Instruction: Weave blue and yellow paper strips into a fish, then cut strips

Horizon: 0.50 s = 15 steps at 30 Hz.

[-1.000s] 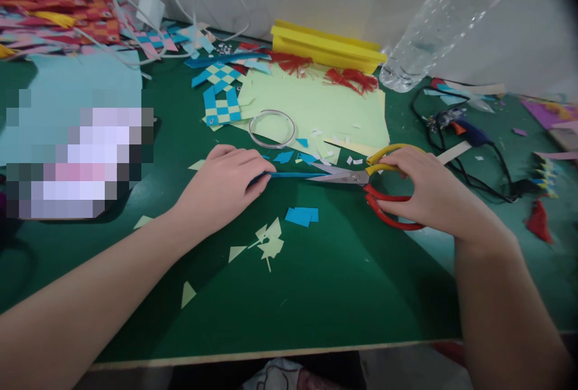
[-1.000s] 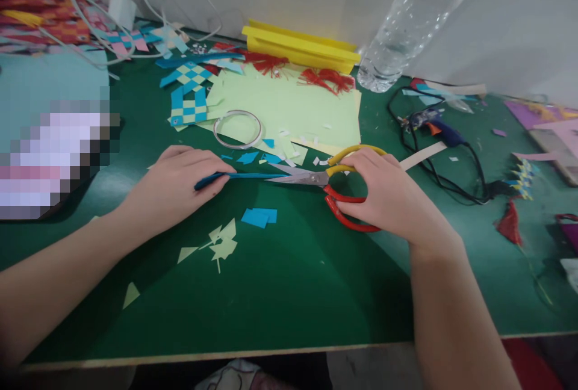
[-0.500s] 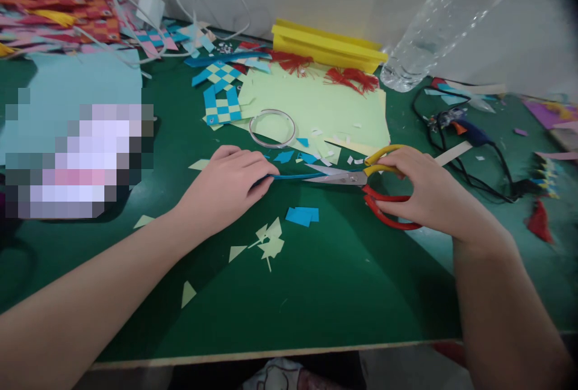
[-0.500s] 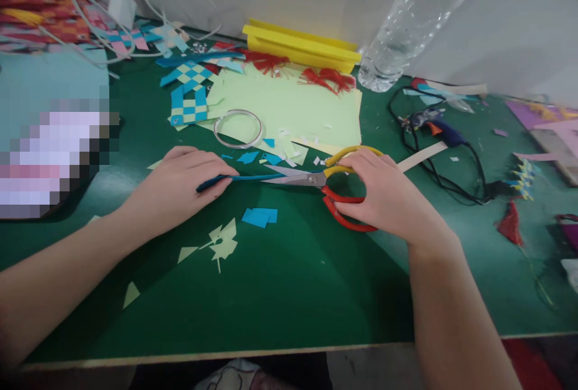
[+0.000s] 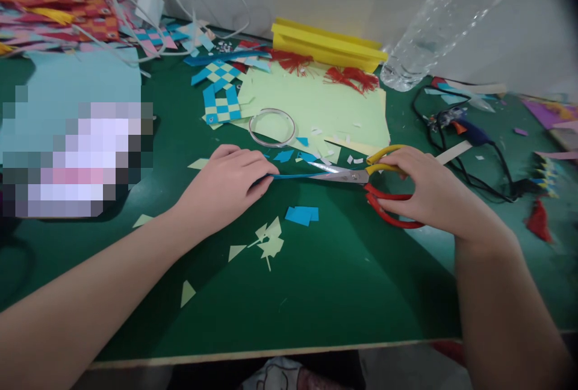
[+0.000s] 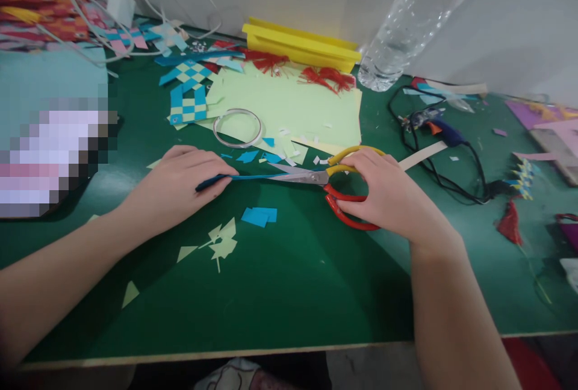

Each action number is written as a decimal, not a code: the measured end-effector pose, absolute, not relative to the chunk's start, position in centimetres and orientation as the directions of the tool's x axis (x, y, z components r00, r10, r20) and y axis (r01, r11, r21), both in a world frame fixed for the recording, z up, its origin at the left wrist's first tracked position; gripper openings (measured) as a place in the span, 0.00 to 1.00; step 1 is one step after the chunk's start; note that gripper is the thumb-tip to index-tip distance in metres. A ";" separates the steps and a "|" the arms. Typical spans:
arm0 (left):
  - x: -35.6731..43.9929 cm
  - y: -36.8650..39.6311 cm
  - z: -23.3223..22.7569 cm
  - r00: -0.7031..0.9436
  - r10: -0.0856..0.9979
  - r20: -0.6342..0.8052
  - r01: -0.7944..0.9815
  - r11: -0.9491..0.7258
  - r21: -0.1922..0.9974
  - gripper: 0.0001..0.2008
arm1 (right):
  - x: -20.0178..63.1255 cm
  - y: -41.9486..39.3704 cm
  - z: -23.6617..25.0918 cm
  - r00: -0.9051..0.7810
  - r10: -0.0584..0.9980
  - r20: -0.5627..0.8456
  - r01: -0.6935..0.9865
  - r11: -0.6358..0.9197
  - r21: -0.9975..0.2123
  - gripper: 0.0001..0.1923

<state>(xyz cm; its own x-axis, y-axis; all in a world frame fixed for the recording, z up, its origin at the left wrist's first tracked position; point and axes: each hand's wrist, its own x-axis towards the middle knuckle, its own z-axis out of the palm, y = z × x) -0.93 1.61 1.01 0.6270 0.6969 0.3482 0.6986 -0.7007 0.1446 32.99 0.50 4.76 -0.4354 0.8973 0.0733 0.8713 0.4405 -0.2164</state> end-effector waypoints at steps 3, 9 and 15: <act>-1.0 1.6 1.1 0.627 0.701 0.341 0.701 -0.698 0.144 0.12 | 32.9 0.5 4.8 -0.440 0.896 0.060 0.871 0.442 -0.215 0.20; -1.0 1.6 1.0 0.623 0.709 0.330 0.705 -0.692 0.156 0.12 | 32.8 0.5 4.9 -0.461 0.887 0.031 0.861 0.456 -0.226 0.20; -1.0 1.7 1.1 0.628 0.710 0.320 0.700 -0.694 0.166 0.12 | 32.6 0.5 4.9 -0.461 0.887 0.027 0.857 0.453 -0.246 0.21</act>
